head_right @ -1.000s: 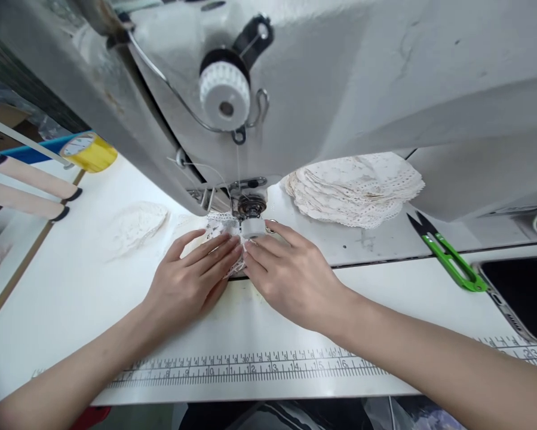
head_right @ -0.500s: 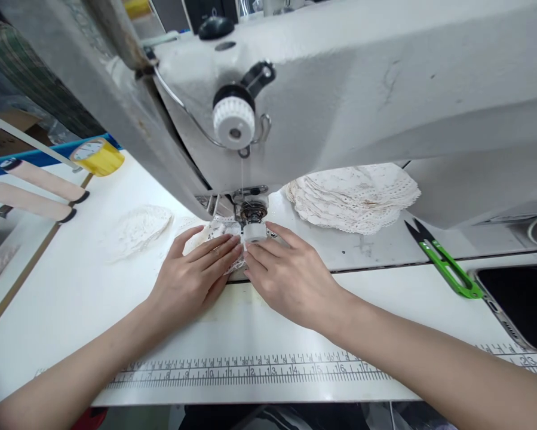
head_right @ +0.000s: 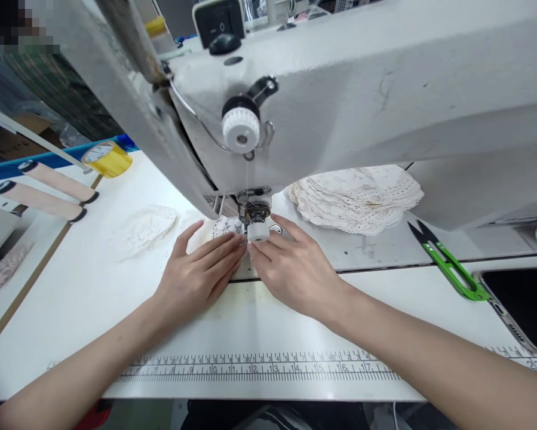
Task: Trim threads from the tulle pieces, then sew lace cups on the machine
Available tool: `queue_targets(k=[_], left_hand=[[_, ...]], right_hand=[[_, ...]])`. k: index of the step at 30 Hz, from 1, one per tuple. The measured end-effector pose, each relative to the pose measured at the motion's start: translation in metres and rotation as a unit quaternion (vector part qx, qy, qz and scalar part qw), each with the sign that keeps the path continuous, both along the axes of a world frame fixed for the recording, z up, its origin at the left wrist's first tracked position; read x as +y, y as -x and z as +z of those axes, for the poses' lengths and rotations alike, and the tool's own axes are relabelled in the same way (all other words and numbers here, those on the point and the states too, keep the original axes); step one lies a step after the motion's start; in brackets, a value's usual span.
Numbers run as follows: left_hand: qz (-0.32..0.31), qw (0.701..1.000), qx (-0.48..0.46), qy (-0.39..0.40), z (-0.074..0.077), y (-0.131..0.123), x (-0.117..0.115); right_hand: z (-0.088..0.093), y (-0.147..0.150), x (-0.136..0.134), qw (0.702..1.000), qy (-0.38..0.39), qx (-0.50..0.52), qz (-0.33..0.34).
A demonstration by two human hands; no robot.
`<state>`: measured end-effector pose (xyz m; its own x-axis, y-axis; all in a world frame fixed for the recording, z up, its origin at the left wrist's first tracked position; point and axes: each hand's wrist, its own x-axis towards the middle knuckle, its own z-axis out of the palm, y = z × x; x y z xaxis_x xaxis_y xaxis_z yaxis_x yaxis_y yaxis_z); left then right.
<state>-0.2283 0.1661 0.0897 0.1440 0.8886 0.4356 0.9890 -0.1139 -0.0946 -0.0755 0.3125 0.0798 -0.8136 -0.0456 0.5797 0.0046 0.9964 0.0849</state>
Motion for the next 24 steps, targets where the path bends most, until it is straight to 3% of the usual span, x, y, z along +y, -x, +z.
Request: queue_targets(k=[6, 24], left_hand=[[-0.009, 1.0, -0.002, -0.003, 0.002, -0.005, -0.005], [0.016, 0.999, -0.036, -0.011, -0.002, 0.007, 0.008]], right_hand=[[0.003, -0.002, -0.001, 1.0, -0.015, 0.004, 0.013], [0.001, 0.006, 0.006, 0.998, -0.048, -0.021, -0.04]])
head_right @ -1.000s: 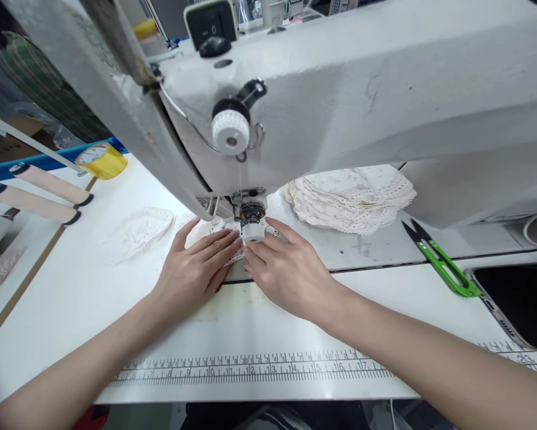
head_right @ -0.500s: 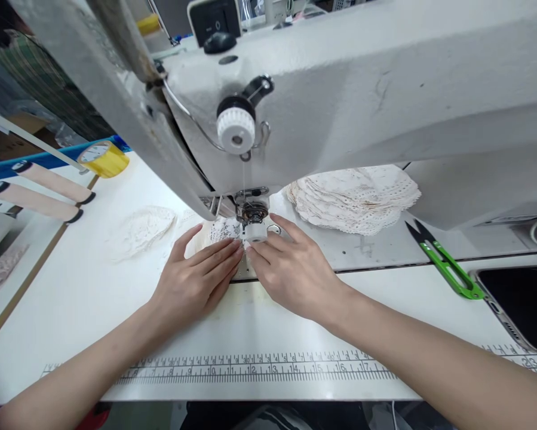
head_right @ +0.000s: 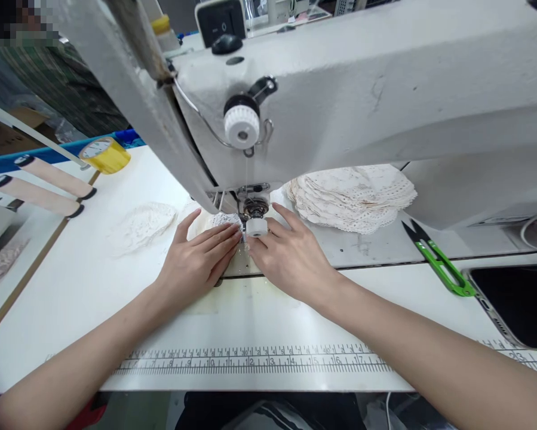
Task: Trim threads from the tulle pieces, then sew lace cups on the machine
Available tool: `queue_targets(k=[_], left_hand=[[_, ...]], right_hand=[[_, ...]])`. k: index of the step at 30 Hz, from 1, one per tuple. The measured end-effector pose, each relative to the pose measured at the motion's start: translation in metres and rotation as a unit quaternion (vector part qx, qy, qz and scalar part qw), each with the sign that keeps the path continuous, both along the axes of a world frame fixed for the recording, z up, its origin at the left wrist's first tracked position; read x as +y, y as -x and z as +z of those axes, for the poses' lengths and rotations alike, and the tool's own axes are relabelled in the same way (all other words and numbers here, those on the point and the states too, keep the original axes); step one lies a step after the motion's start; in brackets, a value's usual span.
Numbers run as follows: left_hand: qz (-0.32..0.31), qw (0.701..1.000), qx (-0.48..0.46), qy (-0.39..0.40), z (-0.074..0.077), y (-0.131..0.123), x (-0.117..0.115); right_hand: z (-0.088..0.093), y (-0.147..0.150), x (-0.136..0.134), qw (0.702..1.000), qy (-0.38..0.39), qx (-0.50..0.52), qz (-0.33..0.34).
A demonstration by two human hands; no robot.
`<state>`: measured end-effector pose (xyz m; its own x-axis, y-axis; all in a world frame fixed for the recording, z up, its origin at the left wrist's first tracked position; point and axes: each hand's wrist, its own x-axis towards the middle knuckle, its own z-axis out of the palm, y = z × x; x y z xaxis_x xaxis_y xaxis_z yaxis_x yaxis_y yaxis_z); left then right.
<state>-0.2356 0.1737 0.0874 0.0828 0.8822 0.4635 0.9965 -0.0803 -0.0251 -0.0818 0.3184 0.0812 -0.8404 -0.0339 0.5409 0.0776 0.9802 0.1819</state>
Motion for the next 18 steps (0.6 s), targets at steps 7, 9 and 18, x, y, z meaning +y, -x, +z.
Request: queue_targets(k=[7, 9, 18], left_hand=[[0.015, 0.999, -0.029, 0.025, 0.0, 0.007, 0.006], [0.018, 0.999, -0.037, 0.025, 0.0, 0.008, 0.007], [0.098, 0.994, -0.049, 0.029, -0.005, 0.017, 0.002]], right_hand=[[0.002, -0.003, 0.004, 1.0, 0.014, -0.005, 0.005], [0.004, -0.004, 0.005, 1.0, 0.021, -0.003, 0.004], [0.009, -0.006, 0.005, 1.0, 0.004, -0.001, 0.004]])
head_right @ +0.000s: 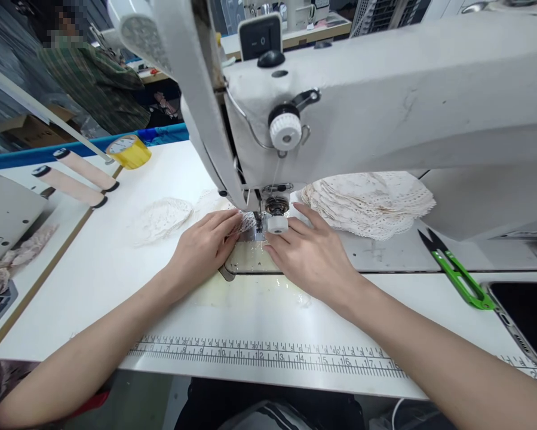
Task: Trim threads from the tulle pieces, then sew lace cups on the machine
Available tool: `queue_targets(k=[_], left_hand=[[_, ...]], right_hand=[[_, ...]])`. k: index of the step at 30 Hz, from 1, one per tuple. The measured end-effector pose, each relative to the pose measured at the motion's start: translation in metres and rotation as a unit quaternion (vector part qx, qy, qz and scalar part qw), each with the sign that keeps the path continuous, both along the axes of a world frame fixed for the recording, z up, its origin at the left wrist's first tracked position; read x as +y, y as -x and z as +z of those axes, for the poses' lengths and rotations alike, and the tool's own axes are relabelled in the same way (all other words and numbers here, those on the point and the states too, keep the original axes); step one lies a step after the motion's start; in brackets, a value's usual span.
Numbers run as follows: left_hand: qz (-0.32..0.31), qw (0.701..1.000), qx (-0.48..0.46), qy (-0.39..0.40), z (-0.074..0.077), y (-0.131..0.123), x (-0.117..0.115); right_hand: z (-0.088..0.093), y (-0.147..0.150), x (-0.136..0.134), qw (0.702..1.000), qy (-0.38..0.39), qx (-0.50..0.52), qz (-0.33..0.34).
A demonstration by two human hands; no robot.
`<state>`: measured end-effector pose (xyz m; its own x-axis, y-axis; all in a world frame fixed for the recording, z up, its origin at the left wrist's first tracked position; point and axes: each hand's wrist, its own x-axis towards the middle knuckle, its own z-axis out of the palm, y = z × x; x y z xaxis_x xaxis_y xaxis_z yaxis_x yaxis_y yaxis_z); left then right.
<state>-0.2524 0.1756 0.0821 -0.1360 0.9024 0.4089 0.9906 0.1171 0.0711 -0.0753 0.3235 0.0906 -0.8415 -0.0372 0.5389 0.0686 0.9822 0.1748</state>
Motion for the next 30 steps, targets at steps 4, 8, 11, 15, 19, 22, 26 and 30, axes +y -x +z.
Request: queue_targets(k=[4, 8, 11, 15, 19, 22, 26, 30], left_hand=[[0.066, 0.996, 0.014, 0.053, 0.011, 0.01, -0.007], [0.021, 0.978, -0.057, 0.201, 0.051, 0.007, -0.023], [-0.052, 0.934, -0.204, 0.29, 0.081, 0.001, -0.044], [-0.094, 0.853, -0.411, 0.309, 0.092, 0.015, -0.084], [-0.02, 0.773, -0.582, 0.252, 0.077, 0.054, -0.133], [0.102, 0.754, -0.645, 0.064, 0.067, 0.091, -0.151], [0.187, 0.773, -0.603, -0.059, 0.056, 0.141, -0.132], [0.266, 0.828, -0.492, -0.015, 0.036, 0.171, -0.101]], right_hand=[[-0.002, -0.001, -0.001, 0.999, 0.047, 0.003, 0.011], [0.004, 0.004, -0.014, 0.976, 0.198, -0.029, 0.088], [0.017, 0.012, -0.034, 0.907, 0.376, -0.129, 0.139], [0.041, 0.026, -0.058, 0.746, 0.601, -0.254, 0.136], [0.056, 0.05, -0.072, 0.673, 0.67, -0.274, 0.153], [0.057, 0.085, -0.081, 0.672, 0.692, -0.213, 0.155], [0.045, 0.15, -0.084, 0.743, 0.651, -0.101, 0.116], [0.026, 0.199, -0.074, 0.805, 0.581, -0.109, 0.044]])
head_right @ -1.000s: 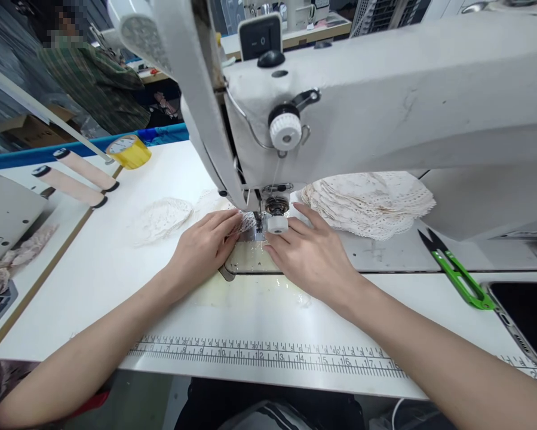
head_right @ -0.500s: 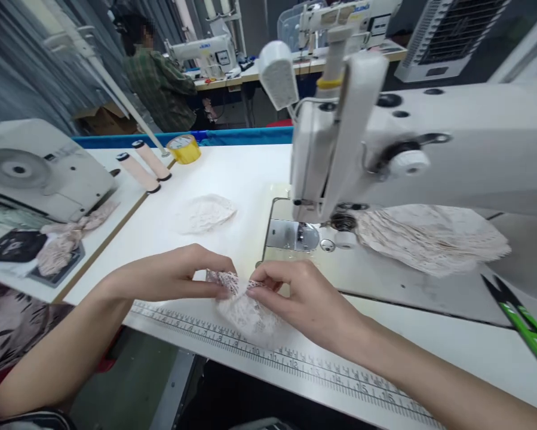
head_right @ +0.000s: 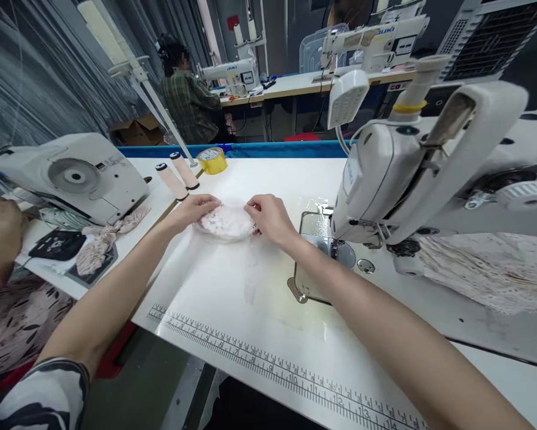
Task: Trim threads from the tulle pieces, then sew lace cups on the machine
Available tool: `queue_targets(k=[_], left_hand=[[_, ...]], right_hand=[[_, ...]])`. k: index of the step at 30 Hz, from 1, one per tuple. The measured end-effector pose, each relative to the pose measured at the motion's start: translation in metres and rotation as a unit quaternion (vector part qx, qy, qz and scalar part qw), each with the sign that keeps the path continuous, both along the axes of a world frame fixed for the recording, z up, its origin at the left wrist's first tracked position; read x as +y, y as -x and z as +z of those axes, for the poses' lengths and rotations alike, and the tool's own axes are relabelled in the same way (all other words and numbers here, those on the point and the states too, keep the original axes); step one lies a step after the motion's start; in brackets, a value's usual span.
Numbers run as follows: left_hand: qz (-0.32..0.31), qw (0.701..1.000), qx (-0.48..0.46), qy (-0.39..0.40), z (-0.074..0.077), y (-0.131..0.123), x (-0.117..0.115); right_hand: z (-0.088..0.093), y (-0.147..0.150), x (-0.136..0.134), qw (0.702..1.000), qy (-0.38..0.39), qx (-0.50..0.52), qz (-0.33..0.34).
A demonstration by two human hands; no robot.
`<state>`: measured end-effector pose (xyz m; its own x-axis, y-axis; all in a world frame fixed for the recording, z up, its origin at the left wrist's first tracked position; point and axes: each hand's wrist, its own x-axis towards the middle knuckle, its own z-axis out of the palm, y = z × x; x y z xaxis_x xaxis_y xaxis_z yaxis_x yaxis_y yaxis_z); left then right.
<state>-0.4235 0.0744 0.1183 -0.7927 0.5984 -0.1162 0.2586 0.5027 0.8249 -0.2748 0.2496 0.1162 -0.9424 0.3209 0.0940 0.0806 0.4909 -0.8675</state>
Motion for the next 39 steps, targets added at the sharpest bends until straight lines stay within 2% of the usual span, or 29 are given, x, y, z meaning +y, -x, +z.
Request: queue_targets(k=[4, 8, 13, 15, 18, 19, 20, 22, 24, 26, 27, 28, 30, 33, 36, 39], left_hand=[[0.023, 0.996, 0.077, 0.042, -0.013, 0.002, 0.009], [0.035, 0.991, 0.111, 0.064, -0.009, -0.003, 0.006], [0.06, 0.973, 0.163, 0.15, -0.003, -0.009, 0.004], [0.072, 0.951, 0.221, 0.205, -0.003, -0.017, 0.004], [0.076, 0.88, 0.389, 0.263, -0.005, -0.031, 0.005], [0.06, 0.86, 0.441, 0.249, -0.007, -0.036, 0.007], [0.03, 0.854, 0.472, 0.218, -0.01, -0.04, 0.009], [-0.073, 0.869, 0.464, 0.155, -0.019, -0.044, 0.013], [-0.193, 0.884, 0.405, 0.131, -0.03, -0.045, 0.016], [-0.238, 0.863, 0.422, 0.14, -0.038, -0.043, 0.019], [-0.24, 0.862, 0.423, 0.141, -0.041, -0.042, 0.019], [-0.244, 0.86, 0.423, 0.146, -0.041, -0.041, 0.019], [-0.242, 0.849, 0.443, 0.152, -0.038, -0.043, 0.019], [-0.206, 0.842, 0.485, 0.12, -0.026, -0.054, 0.024], [-0.212, 0.825, 0.522, 0.051, -0.013, -0.077, 0.038], [-0.245, 0.799, 0.548, -0.028, -0.006, -0.108, 0.055]], right_hand=[[-0.01, 0.013, 0.008, 0.995, -0.095, -0.029, -0.027], [-0.008, 0.017, 0.007, 0.979, -0.183, -0.052, -0.07], [-0.01, 0.027, 0.008, 0.958, -0.261, -0.091, -0.08], [-0.012, 0.028, 0.01, 0.949, -0.286, -0.102, -0.081], [-0.012, 0.022, 0.013, 0.941, -0.316, -0.097, -0.074], [-0.011, 0.015, 0.013, 0.939, -0.325, -0.089, -0.066], [-0.009, 0.006, 0.012, 0.938, -0.333, -0.08, -0.054], [-0.007, -0.021, 0.008, 0.935, -0.348, -0.062, -0.022], [-0.006, -0.059, 0.002, 0.93, -0.364, -0.052, 0.015], [-0.007, -0.102, -0.002, 0.921, -0.383, -0.043, 0.054], [-0.008, -0.124, -0.001, 0.91, -0.405, -0.019, 0.084], [-0.008, -0.146, 0.002, 0.903, -0.422, 0.003, 0.082], [-0.008, -0.186, 0.019, 0.9, -0.432, 0.035, 0.037], [0.002, -0.231, 0.067, 0.9, -0.426, 0.02, -0.086], [0.015, -0.25, 0.117, 0.867, -0.433, -0.05, -0.241], [0.022, -0.249, 0.144, 0.864, -0.395, -0.105, -0.295]])
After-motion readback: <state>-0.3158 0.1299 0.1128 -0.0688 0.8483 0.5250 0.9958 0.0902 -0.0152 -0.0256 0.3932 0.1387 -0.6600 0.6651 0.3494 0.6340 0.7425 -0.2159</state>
